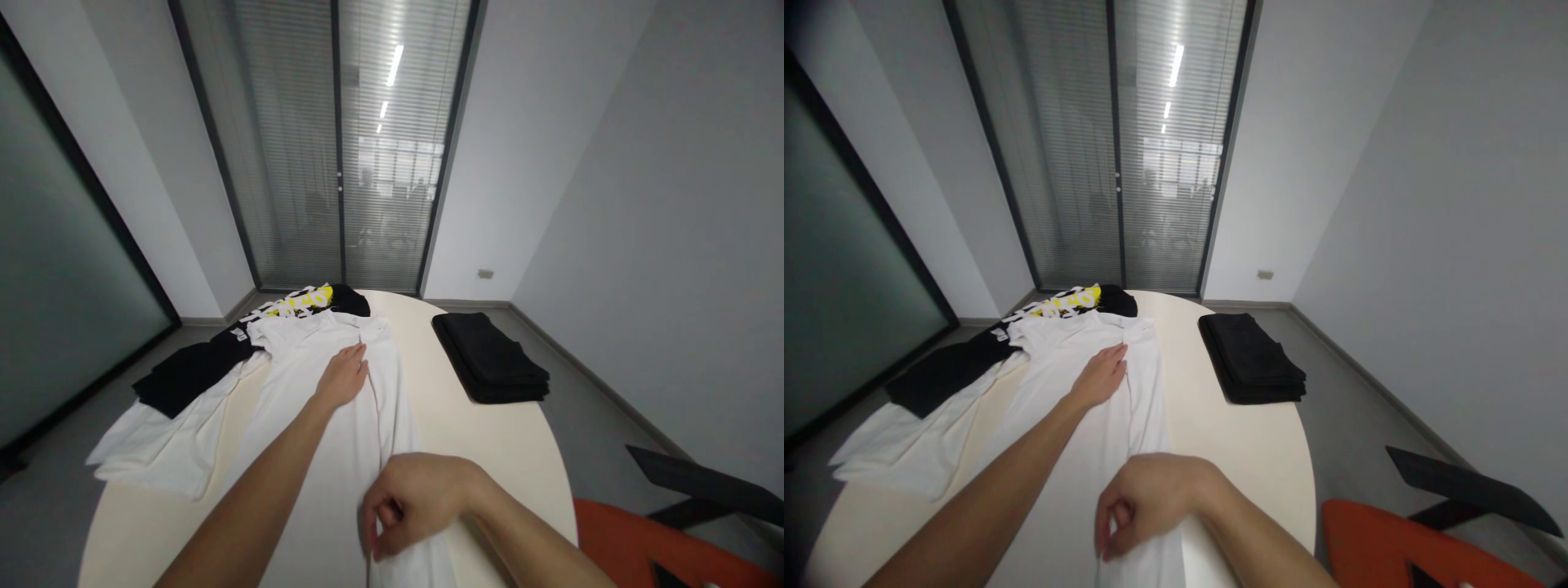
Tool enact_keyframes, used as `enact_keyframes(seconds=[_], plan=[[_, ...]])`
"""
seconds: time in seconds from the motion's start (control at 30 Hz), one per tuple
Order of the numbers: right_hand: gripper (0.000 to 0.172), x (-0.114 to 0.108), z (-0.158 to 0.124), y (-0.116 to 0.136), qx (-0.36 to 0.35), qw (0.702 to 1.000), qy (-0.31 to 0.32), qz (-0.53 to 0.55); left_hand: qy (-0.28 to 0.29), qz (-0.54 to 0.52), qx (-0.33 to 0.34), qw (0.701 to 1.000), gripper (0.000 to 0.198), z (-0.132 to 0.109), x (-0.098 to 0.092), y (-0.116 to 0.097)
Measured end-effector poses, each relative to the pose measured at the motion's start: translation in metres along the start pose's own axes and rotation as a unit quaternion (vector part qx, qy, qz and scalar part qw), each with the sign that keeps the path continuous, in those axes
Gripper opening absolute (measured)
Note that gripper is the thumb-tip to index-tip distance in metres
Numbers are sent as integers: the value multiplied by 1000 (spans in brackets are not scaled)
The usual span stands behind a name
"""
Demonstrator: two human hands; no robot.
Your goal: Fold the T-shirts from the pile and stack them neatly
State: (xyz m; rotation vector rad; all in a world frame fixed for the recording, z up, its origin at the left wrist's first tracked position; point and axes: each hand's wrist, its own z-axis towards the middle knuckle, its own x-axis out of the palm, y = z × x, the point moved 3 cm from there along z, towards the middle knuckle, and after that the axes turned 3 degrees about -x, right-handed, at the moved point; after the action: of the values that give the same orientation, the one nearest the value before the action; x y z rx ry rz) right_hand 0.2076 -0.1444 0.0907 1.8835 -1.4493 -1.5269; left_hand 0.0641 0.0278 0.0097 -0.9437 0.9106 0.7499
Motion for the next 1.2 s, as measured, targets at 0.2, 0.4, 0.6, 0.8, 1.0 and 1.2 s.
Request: enact_keyframes(seconds=[0.2, 0.4, 0.6, 0.8, 1.0, 1.2], plan=[[37, 3, 6, -2, -13, 1000, 1, 9, -1, 3, -10, 1000, 54, 0, 2, 0], [22, 6, 7, -3, -35, 999, 0, 25, -10, -10, -14, 1000, 64, 0, 5, 4], [30, 3, 6, -7, -68, 995, -41, 62, -26, -33, -2, 999, 66, -1, 5, 3], [36, -15, 4, -20, -37, 969, -228, -83, -54, -67, 32, 996, 35, -5, -14, -3], [37, -21, 2, -31, -53, 947, -263, -175, 22, -119, 96, 988, 26, -17, -30, -8], [31, -23, -3, -35, -82, 947, -250, -183, 6, -45, 63, 997, 18, -23, -33, -11]])
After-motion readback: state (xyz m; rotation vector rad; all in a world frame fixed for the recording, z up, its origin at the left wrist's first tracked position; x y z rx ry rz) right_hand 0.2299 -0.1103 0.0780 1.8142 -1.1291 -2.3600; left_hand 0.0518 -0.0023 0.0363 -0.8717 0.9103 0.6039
